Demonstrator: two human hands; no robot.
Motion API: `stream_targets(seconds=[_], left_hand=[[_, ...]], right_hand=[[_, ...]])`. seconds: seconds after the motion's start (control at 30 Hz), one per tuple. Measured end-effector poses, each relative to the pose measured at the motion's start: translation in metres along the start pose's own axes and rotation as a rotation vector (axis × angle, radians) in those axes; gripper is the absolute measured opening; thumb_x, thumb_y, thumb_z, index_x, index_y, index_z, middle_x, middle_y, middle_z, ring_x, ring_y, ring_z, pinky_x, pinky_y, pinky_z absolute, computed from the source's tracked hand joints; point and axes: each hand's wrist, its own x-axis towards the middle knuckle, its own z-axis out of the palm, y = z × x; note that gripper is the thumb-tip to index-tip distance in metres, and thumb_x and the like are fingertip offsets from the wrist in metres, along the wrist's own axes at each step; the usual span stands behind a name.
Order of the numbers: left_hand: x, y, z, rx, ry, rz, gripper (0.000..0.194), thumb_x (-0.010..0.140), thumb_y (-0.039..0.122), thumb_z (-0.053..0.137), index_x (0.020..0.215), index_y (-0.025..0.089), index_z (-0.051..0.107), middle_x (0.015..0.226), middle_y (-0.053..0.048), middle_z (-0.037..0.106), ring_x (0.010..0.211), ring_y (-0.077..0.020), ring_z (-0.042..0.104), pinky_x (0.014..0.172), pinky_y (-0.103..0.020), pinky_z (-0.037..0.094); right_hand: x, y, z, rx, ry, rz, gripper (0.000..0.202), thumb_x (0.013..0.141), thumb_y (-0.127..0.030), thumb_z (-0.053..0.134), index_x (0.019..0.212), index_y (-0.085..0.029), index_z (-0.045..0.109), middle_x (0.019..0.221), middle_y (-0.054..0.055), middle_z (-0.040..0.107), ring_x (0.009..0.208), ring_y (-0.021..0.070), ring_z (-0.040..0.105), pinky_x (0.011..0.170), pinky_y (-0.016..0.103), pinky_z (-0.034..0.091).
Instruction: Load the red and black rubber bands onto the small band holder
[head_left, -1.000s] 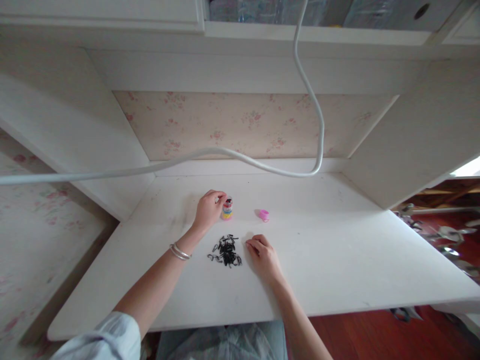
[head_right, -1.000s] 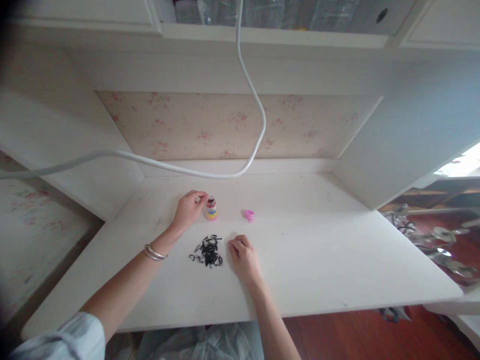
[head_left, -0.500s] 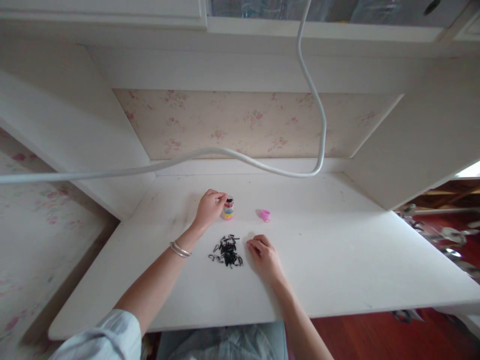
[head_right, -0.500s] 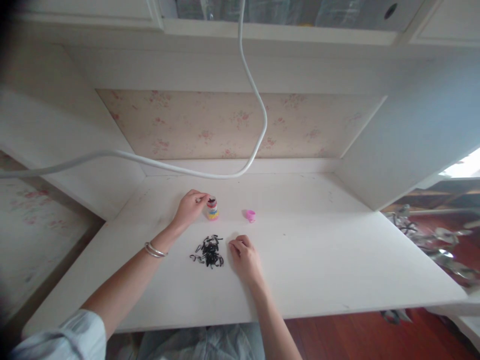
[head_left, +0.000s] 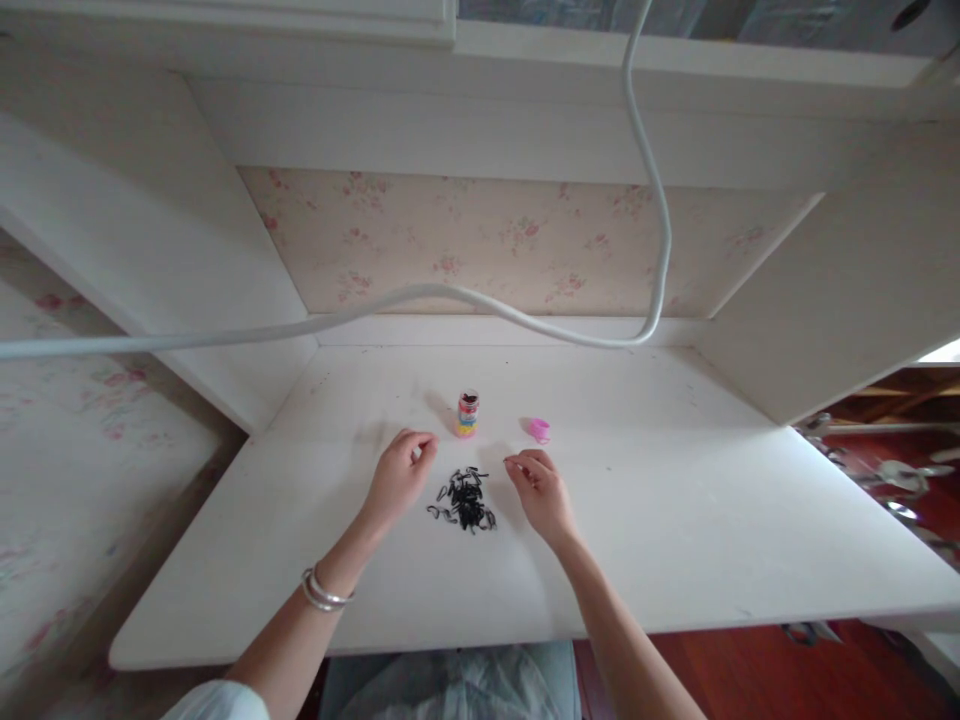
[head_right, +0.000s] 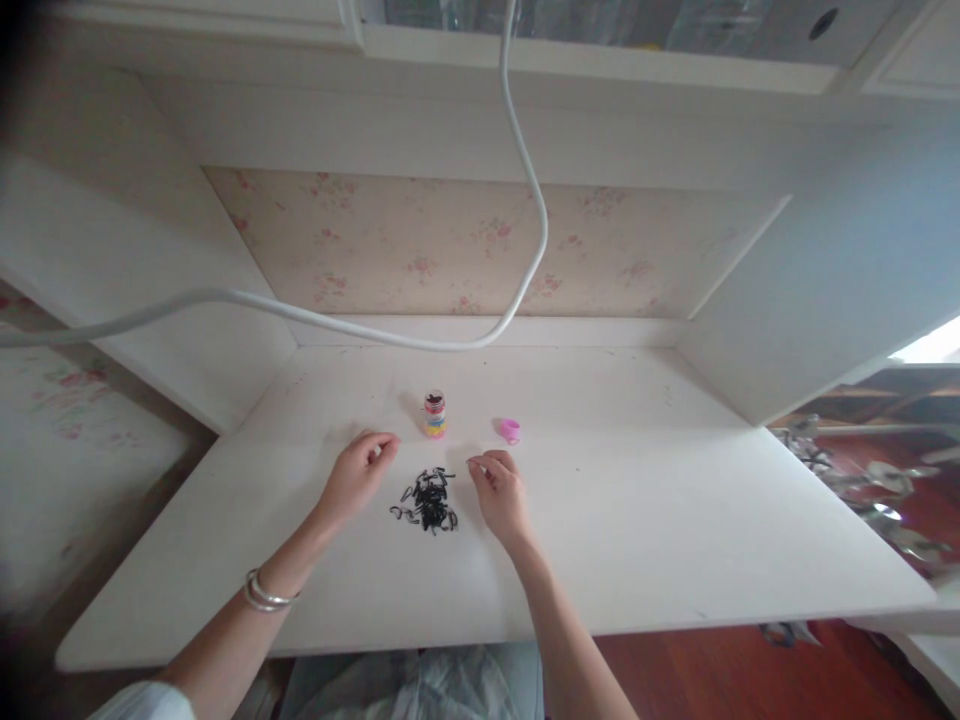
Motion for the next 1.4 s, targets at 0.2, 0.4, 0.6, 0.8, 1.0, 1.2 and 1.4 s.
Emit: stream_targets(seconds=[0.2, 0.4, 0.6, 0.8, 1.0, 1.2, 1.4], left_hand=[[-0.073, -0.022, 0.011, 0.143, -0.197, -0.001, 0.025, 0.092, 0.032, 0.043, 0.103, 0.023, 0.063, 0.103, -0.005, 0.061, 0.069, -0.0124, 0.059, 0.071, -0.028, 0.050], [-0.092, -0.030, 0.019, 0.242, -0.159, 0.032, 0.023, 0.092, 0.026, 0.043, 0.103, 0.026, 0.063, 0.101, -0.005, 0.061, 0.085, -0.0158, 0.062, 0.082, -0.030, 0.051], [-0.091, -0.034, 0.017, 0.186, -0.129, 0.052, 0.023, 0.093, 0.025, 0.042, 0.100, 0.025, 0.064, 0.096, -0.005, 0.062, 0.086, -0.0165, 0.062, 0.081, -0.031, 0.051], [-0.091, -0.036, 0.016, 0.136, -0.096, 0.046, 0.025, 0.093, 0.024, 0.041, 0.097, 0.025, 0.066, 0.093, -0.005, 0.063, 0.083, -0.0157, 0.063, 0.078, -0.029, 0.052], [-0.091, -0.036, 0.016, 0.114, -0.087, 0.035, 0.023, 0.093, 0.024, 0.042, 0.096, 0.024, 0.066, 0.093, -0.004, 0.065, 0.084, -0.0160, 0.063, 0.078, -0.030, 0.052], [-0.092, -0.039, 0.017, 0.117, -0.040, 0.051, 0.023, 0.094, 0.023, 0.041, 0.098, 0.023, 0.063, 0.094, -0.005, 0.066, 0.088, -0.0172, 0.064, 0.079, -0.031, 0.052], [-0.093, -0.044, 0.020, 0.134, -0.015, 0.043, 0.023, 0.094, 0.024, 0.041, 0.099, 0.021, 0.063, 0.096, -0.005, 0.065, 0.087, -0.0168, 0.064, 0.080, -0.032, 0.052]], right_hand=[[0.065, -0.043, 0.004, -0.045, -0.039, -0.156, 0.027, 0.089, -0.040, 0.052, 0.091, -0.022, 0.072, 0.098, 0.006, 0.059, 0.074, 0.0116, 0.056, 0.061, 0.023, 0.048], [0.118, -0.060, 0.016, -0.232, -0.136, -0.357, 0.020, 0.087, -0.030, 0.055, 0.092, -0.022, 0.073, 0.099, 0.006, 0.059, 0.087, 0.0149, 0.058, 0.075, 0.027, 0.049], [0.139, -0.073, 0.022, -0.462, -0.311, -0.340, 0.016, 0.080, -0.020, 0.060, 0.080, -0.025, 0.076, 0.098, 0.004, 0.063, 0.088, 0.0151, 0.060, 0.084, 0.026, 0.045], [0.148, -0.076, 0.021, -0.518, -0.345, -0.266, 0.016, 0.079, -0.023, 0.061, 0.071, -0.025, 0.075, 0.098, 0.001, 0.067, 0.080, 0.0140, 0.061, 0.074, 0.024, 0.044], [0.146, -0.074, 0.016, -0.447, -0.313, -0.282, 0.018, 0.082, -0.027, 0.059, 0.073, -0.023, 0.074, 0.095, 0.002, 0.068, 0.079, 0.0139, 0.062, 0.074, 0.024, 0.045], [0.139, -0.073, 0.008, -0.331, -0.258, -0.317, 0.019, 0.083, -0.024, 0.057, 0.076, -0.023, 0.074, 0.094, 0.002, 0.067, 0.081, 0.0129, 0.062, 0.075, 0.025, 0.047], [0.124, -0.060, -0.001, -0.226, -0.200, -0.253, 0.020, 0.085, -0.032, 0.056, 0.082, -0.022, 0.073, 0.092, 0.004, 0.067, 0.078, 0.0137, 0.061, 0.070, 0.026, 0.047]])
